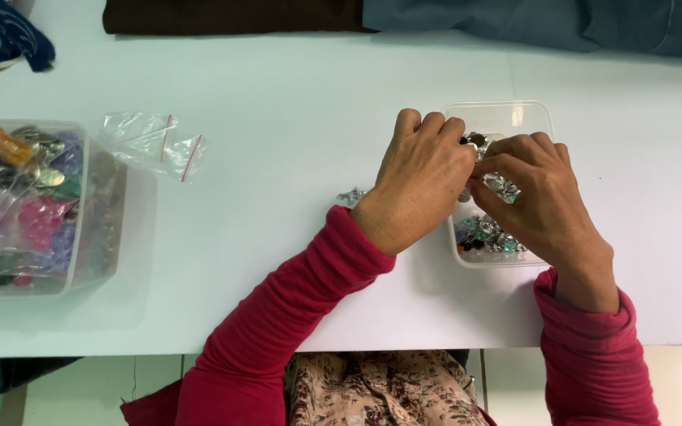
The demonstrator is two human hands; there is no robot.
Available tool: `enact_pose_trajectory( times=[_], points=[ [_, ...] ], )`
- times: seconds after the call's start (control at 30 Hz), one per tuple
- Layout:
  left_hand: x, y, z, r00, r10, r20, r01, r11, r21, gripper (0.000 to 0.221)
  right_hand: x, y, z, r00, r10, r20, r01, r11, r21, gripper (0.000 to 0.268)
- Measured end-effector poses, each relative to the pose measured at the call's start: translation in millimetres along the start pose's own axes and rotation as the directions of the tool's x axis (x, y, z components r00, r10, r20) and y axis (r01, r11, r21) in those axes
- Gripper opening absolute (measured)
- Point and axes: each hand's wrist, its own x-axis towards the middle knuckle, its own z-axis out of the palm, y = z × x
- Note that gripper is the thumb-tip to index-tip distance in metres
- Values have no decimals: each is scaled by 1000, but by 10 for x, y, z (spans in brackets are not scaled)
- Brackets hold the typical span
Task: Sorting small light blue buttons into a plastic bag and then sorting through a container of mixed metallic buttons and charms.
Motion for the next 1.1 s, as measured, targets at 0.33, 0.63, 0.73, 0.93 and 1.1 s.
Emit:
enact_pose_trajectory(
  times=[0.33, 0.63, 0.73, 0.93, 1.1],
  points=[
    [-327, -416, -475, 833, -167, 528, 84, 981, 177, 39, 279, -754, 393, 976, -218, 4, 213, 949, -232, 12],
    [-327, -552, -632, 786, -296, 542, 287, 952, 104, 19, 354, -826, 592, 987, -131, 91, 156, 906, -394, 10],
    [-321, -547, -608, 805, -306, 508, 283, 951, 125, 16, 336, -790, 415, 986, -165, 0, 156, 928, -338, 10],
    [-224, -360, -399, 937, -145, 318, 89, 978, 187, 37, 160, -359, 0, 998, -41, 57, 53, 970, -238, 17],
    [41, 72, -201, 960, -11, 281, 30, 998, -61, 27, 36, -19, -222, 976, 148, 160, -110, 968, -227, 15]
  ],
)
